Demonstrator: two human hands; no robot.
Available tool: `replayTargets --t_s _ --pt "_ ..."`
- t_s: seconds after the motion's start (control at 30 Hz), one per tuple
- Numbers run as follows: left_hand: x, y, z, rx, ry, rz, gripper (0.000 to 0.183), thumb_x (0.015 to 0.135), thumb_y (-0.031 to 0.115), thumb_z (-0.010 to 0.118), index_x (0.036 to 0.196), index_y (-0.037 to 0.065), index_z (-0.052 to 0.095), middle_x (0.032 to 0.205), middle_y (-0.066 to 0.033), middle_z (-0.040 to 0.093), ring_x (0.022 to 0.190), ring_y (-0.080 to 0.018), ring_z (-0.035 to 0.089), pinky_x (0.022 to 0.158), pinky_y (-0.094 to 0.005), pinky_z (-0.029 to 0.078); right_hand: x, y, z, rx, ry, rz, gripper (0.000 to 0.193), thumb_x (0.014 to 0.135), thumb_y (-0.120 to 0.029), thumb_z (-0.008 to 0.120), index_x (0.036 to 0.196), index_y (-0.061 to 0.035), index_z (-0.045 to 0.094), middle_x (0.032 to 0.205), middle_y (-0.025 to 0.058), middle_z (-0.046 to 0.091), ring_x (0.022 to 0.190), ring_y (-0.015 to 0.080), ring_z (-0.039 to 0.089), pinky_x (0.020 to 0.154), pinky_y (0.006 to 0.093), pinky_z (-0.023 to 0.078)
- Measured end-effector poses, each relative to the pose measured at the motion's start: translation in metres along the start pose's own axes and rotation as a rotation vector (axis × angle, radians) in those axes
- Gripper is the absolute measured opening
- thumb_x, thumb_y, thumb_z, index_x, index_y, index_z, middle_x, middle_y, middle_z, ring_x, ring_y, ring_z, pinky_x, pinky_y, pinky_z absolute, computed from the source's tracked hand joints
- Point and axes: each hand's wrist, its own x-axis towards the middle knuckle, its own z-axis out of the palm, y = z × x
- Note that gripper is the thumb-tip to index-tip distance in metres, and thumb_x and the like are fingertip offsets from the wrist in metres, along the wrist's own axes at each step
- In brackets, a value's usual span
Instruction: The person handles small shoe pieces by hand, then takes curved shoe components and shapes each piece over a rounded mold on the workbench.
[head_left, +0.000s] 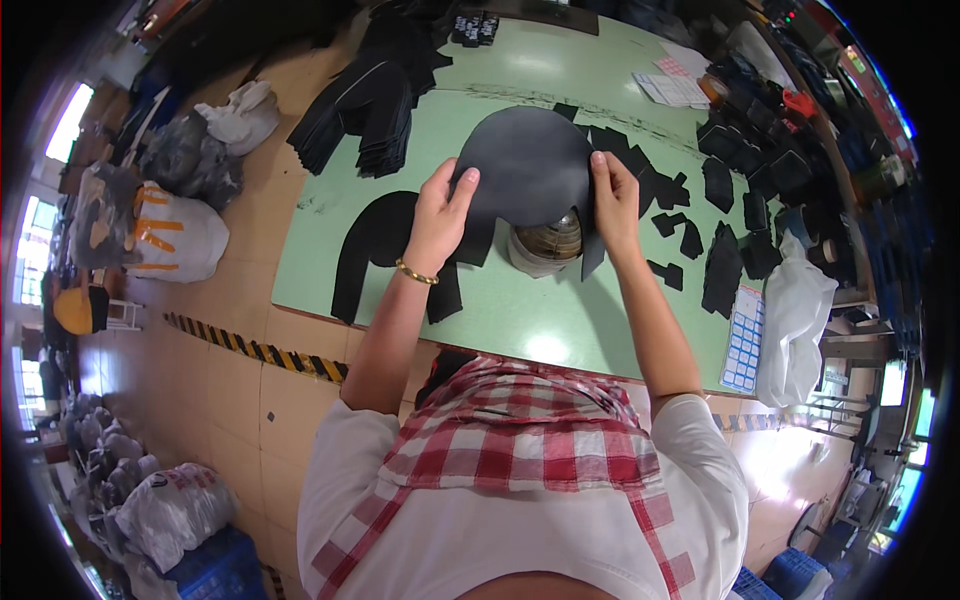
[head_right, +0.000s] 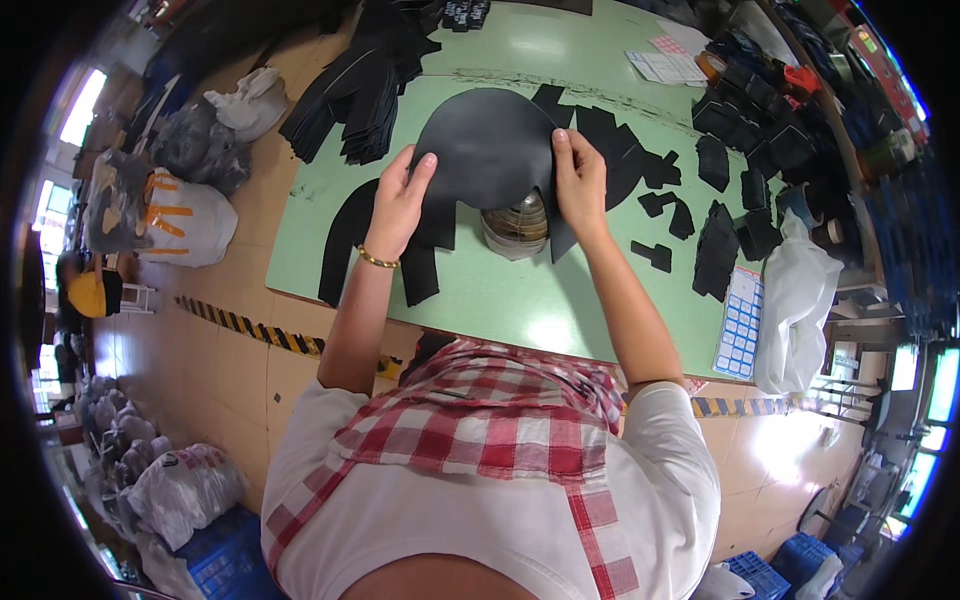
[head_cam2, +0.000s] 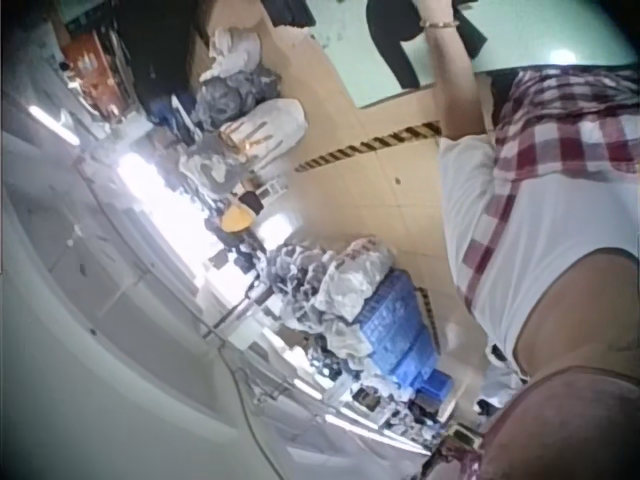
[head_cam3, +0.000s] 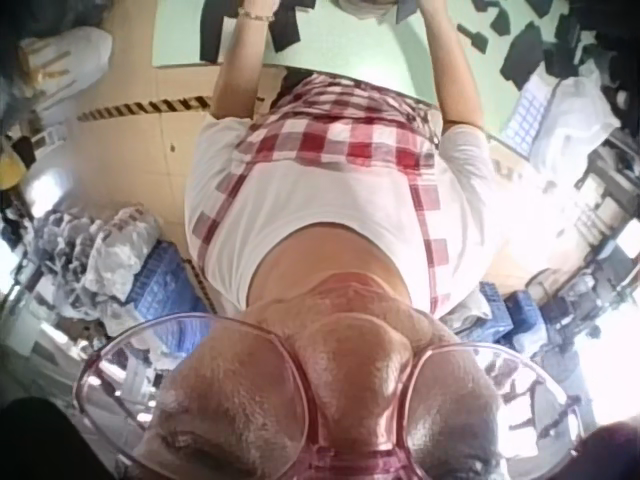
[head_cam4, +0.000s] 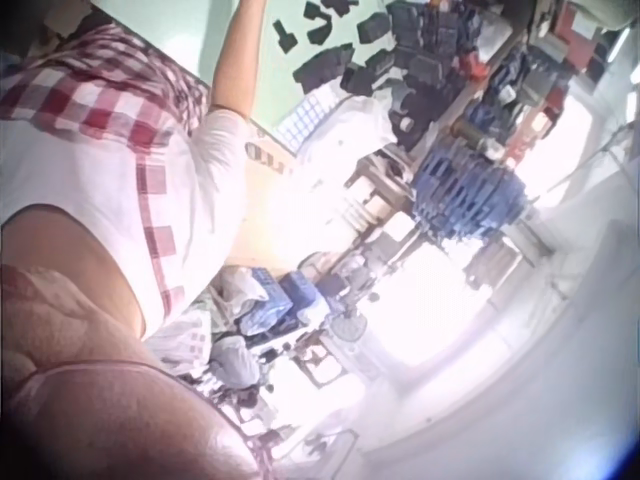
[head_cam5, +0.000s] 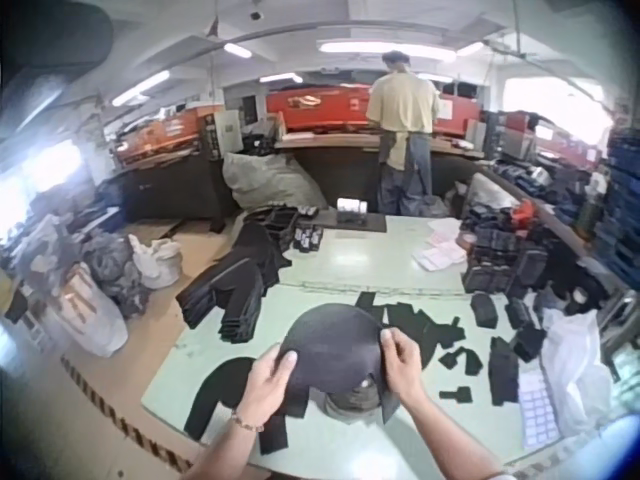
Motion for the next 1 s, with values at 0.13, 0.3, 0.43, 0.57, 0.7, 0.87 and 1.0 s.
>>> replayTargets --t_s 0.13,0.3,0.43,0.57,0.7,0.87,1.0 --pt "-0.004 -0.001 0.01 0.196 0.211 0.123 0.038 0.094 0.029 0.053 0.074 -0.002 0.046 0.054 -0.006 0.036 0.053 -0.011 0.03 0.047 -0.03 0.03 -0.012 -0.001 0.005 -0.021 0.105 0.008 0.037 0.096 -0.028 0.051 0.074 0.002 0.05 0.06 0.0002 0.038 0.061 0.0074 0.033 0.053 0.0255 0.031" --pt "-0.002 -0.032 0.024 0.227 0.351 0.199 0.039 0.093 0.029 0.055 0.072 -0.002 0.046 0.054 -0.0107 0.033 0.05 -0.0165 0.028 0.046 -0.0318 0.03 -0.018 0.001 0.008 -0.161 0.177 0.022 0.045 0.091 -0.028 0.06 0.064 0.0016 0.041 0.055 0.0007 0.031 0.055 0.0074 0.028 0.046 0.0285 0.026" --pt "-0.004 -0.053 0.043 0.171 0.377 0.155 0.036 0.093 0.025 0.056 0.071 -0.001 0.047 0.057 0.0007 0.031 0.055 -0.0066 0.027 0.047 -0.0259 0.025 -0.029 0.012 0.008 -0.034 0.247 0.077 0.046 0.09 -0.026 0.061 0.06 -0.0007 0.037 0.055 -0.002 0.031 0.055 0.0062 0.026 0.046 0.0268 0.022" --pt "-0.01 -0.057 0.058 0.152 0.36 0.167 0.039 0.092 0.027 0.057 0.069 -0.002 0.045 0.053 -0.0102 0.033 0.049 -0.0171 0.028 0.046 -0.032 0.03 -0.048 0.027 0.007 -0.023 0.286 0.106 0.045 0.091 -0.025 0.06 0.06 -0.0018 0.038 0.056 -0.004 0.031 0.056 0.0054 0.025 0.046 0.0256 0.021" --pt "-0.015 -0.065 0.062 0.111 0.3 0.145 0.038 0.092 0.025 0.057 0.068 -0.001 0.044 0.052 -0.01 0.033 0.048 -0.0166 0.029 0.046 -0.0309 0.03 -0.057 0.032 0.006 0.079 0.263 0.143 0.042 0.094 -0.027 0.057 0.061 -0.0032 0.044 0.059 -0.0082 0.034 0.058 0.003 0.026 0.048 0.0231 0.02" --pt "-0.021 -0.058 0.059 0.152 0.28 0.179 0.037 0.092 0.024 0.057 0.068 0.0 0.044 0.052 -0.0093 0.034 0.047 -0.015 0.03 0.045 -0.0303 0.029 -0.062 0.034 0.0 0.084 0.237 0.145 0.043 0.094 -0.027 0.056 0.06 -0.0032 0.044 0.058 -0.0085 0.034 0.057 0.0033 0.026 0.048 0.023 0.02" --pt "-0.025 -0.04 0.055 0.189 0.275 0.218 0.033 0.092 0.022 0.057 0.069 -0.001 0.049 0.051 -0.0083 0.037 0.044 -0.0124 0.033 0.043 -0.0294 0.03 -0.06 0.015 -0.011 -0.024 0.158 0.166 0.033 0.092 -0.028 0.059 0.074 -0.0018 0.05 0.064 -0.0045 0.044 0.061 0.0047 0.036 0.054 0.0215 0.03"
